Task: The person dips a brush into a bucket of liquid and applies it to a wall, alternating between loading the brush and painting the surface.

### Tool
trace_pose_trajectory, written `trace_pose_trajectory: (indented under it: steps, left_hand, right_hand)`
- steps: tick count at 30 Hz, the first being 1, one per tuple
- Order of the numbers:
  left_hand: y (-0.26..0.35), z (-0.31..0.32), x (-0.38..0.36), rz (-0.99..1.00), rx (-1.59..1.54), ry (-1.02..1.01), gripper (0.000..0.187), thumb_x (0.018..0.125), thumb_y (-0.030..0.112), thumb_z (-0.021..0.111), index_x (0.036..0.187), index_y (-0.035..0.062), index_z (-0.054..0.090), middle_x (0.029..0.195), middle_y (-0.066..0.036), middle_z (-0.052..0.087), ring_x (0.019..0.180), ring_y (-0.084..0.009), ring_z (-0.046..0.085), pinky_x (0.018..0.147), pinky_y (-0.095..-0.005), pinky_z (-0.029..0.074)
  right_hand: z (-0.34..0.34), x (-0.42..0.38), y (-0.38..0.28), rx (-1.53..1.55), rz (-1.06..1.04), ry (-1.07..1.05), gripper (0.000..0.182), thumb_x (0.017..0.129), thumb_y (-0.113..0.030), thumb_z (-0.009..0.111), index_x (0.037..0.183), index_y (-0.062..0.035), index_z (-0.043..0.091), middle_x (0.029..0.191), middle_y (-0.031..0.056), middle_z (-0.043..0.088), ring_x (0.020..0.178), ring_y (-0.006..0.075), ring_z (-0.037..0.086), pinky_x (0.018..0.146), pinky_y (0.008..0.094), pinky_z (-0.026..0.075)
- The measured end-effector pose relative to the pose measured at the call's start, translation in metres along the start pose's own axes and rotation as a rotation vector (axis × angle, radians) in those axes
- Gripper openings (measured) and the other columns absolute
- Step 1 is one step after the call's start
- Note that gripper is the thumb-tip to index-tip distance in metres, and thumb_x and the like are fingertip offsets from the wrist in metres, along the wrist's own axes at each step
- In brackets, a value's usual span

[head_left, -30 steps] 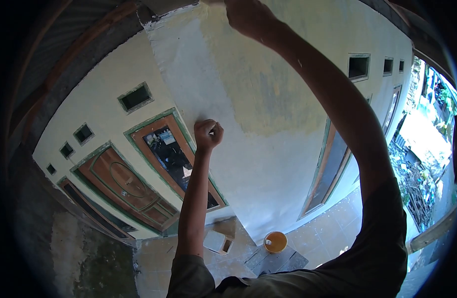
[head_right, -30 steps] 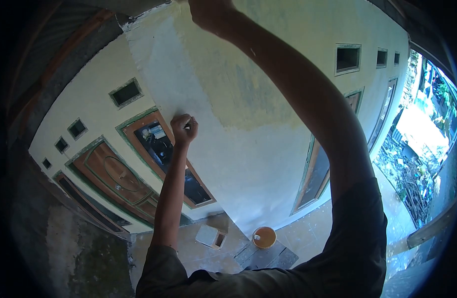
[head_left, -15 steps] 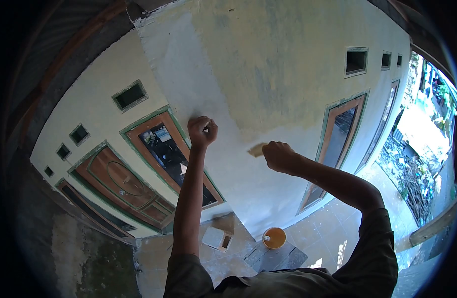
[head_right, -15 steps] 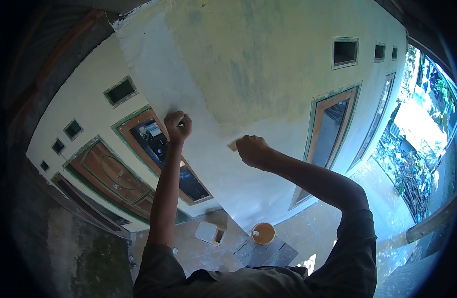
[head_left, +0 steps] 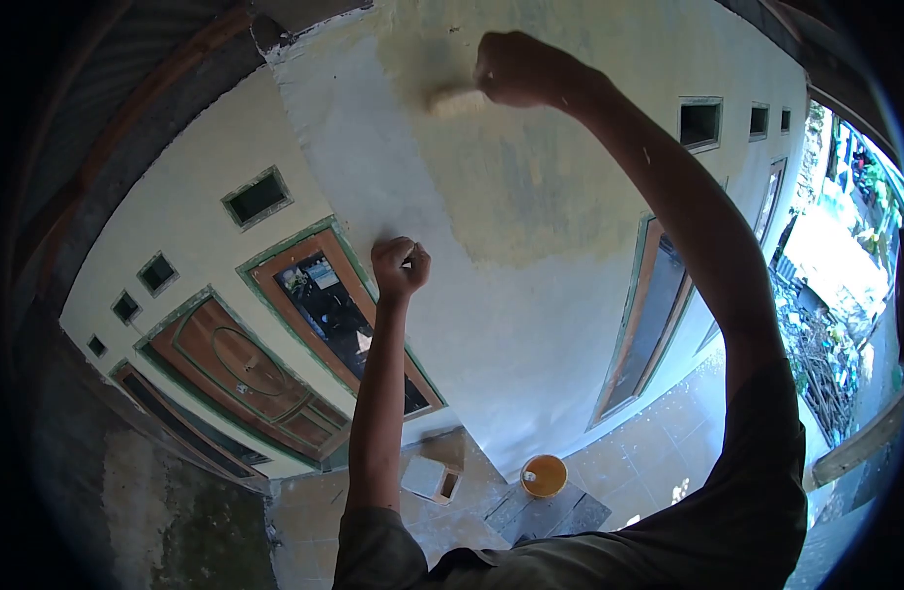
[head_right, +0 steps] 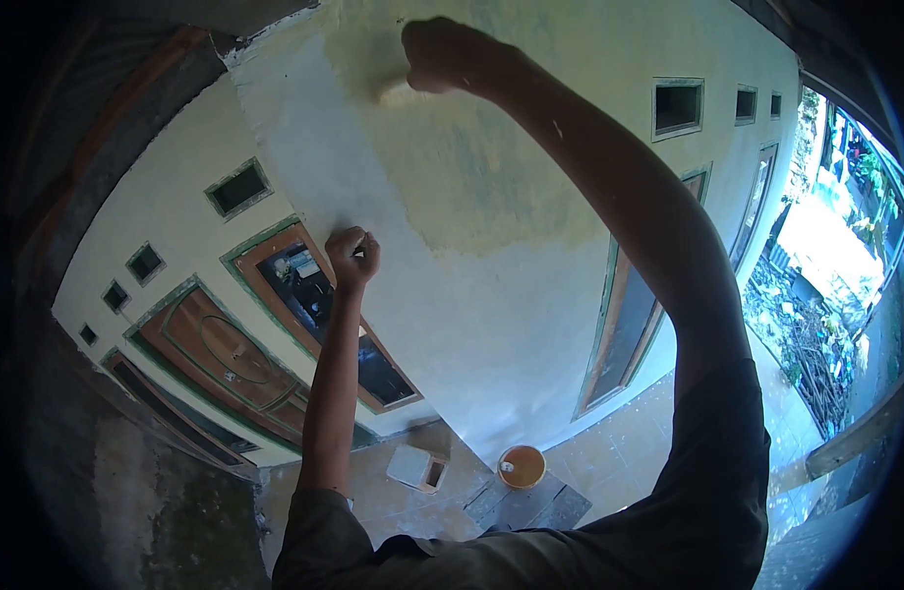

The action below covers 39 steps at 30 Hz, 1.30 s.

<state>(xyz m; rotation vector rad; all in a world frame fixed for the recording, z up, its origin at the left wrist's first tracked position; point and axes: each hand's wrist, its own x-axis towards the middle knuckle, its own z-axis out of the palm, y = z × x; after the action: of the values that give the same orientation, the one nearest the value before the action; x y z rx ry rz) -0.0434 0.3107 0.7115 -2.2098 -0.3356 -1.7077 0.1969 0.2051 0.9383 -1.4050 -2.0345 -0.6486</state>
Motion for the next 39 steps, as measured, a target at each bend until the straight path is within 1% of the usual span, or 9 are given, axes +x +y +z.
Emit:
trace_pose_trajectory:
  steps: [7,13,15,23,25,30,33,38,39]
  left_hand:
    - [0.002,-0.001,0.004,0.056,0.026,0.012,0.027,0.067,0.001,0.052,0.051,0.0062,0.030,0.044,-0.007,0.034,0.035,-0.0240,0.035,0.036,-0.0336,0.025]
    - [0.003,-0.002,0.001,0.017,-0.014,-0.004,0.027,0.068,0.002,0.052,0.051,0.0059,0.031,0.043,-0.007,0.034,0.034,-0.0237,0.034,0.036,-0.0325,0.026]
    - [0.003,-0.003,0.002,0.014,0.006,-0.001,0.027,0.068,0.002,0.052,0.051,0.0057,0.031,0.044,-0.007,0.034,0.033,-0.0230,0.034,0.036,-0.0322,0.026]
    - [0.004,-0.001,0.001,0.026,0.008,0.059,0.027,0.067,0.003,0.052,0.051,0.0065,0.030,0.044,-0.006,0.034,0.034,-0.0221,0.035,0.036,-0.0321,0.025]
    - [0.003,0.000,0.003,0.035,-0.001,0.054,0.027,0.067,0.003,0.052,0.051,0.0068,0.030,0.044,-0.006,0.034,0.034,-0.0221,0.035,0.036,-0.0321,0.025]
    - [0.004,-0.001,0.002,0.020,0.013,0.043,0.027,0.066,0.002,0.052,0.051,0.0071,0.030,0.044,-0.006,0.034,0.034,-0.0223,0.034,0.037,-0.0327,0.026]
    - [0.002,-0.001,0.001,0.018,0.010,0.048,0.027,0.066,0.002,0.052,0.051,0.0071,0.031,0.044,-0.006,0.034,0.034,-0.0223,0.034,0.037,-0.0328,0.026]
    - [0.002,-0.002,-0.002,-0.013,-0.025,0.066,0.027,0.066,0.002,0.052,0.051,0.0070,0.030,0.044,-0.006,0.033,0.034,-0.0226,0.034,0.038,-0.0332,0.025]
    - [0.003,-0.002,0.000,-0.013,-0.026,0.064,0.027,0.066,0.002,0.052,0.051,0.0069,0.030,0.044,-0.006,0.032,0.034,-0.0228,0.033,0.037,-0.0333,0.025]
  right_hand:
    - [-0.047,0.068,-0.003,0.079,0.006,0.641,0.017,0.082,-0.008,0.047,0.083,0.0048,0.059,0.086,0.0276,0.061,0.085,0.0424,0.060,0.073,0.0483,0.049]
    - [-0.006,0.073,-0.014,0.129,0.142,0.562,0.018,0.076,-0.004,0.052,0.089,0.0062,0.058,0.091,0.0269,0.061,0.090,0.0404,0.060,0.077,0.0467,0.049]
    - [0.021,0.055,-0.014,0.059,0.023,0.593,0.017,0.084,-0.010,0.050,0.085,0.0037,0.060,0.070,0.0237,0.062,0.068,0.0350,0.065,0.060,0.0433,0.054]
    - [0.100,-0.070,-0.049,-0.129,-0.005,0.281,0.012,0.079,-0.005,0.053,0.088,0.0024,0.055,0.066,0.0151,0.060,0.060,0.0260,0.065,0.048,0.0335,0.054]
    - [0.116,-0.105,-0.057,-0.212,-0.012,0.084,0.038,0.078,-0.006,0.054,0.115,0.0027,0.052,0.069,0.0135,0.058,0.057,0.0234,0.062,0.050,0.0340,0.052]
    - [0.126,-0.164,-0.069,0.027,-0.032,-0.527,0.010,0.077,-0.009,0.059,0.081,-0.0007,0.064,0.079,0.0181,0.065,0.076,0.0296,0.067,0.061,0.0380,0.055]
    - [0.133,-0.150,-0.062,0.073,-0.044,-0.713,0.014,0.077,-0.007,0.058,0.087,0.0003,0.064,0.084,0.0199,0.065,0.080,0.0323,0.066,0.068,0.0402,0.054]
    - [0.090,-0.073,-0.058,0.057,0.029,-0.482,0.021,0.071,-0.004,0.060,0.091,-0.0006,0.065,0.090,0.0191,0.065,0.089,0.0319,0.064,0.074,0.0388,0.053]
    - [0.076,-0.055,-0.057,0.064,-0.001,-0.445,0.024,0.067,0.000,0.059,0.089,0.0072,0.058,0.084,0.0237,0.063,0.085,0.0351,0.063,0.072,0.0405,0.052]
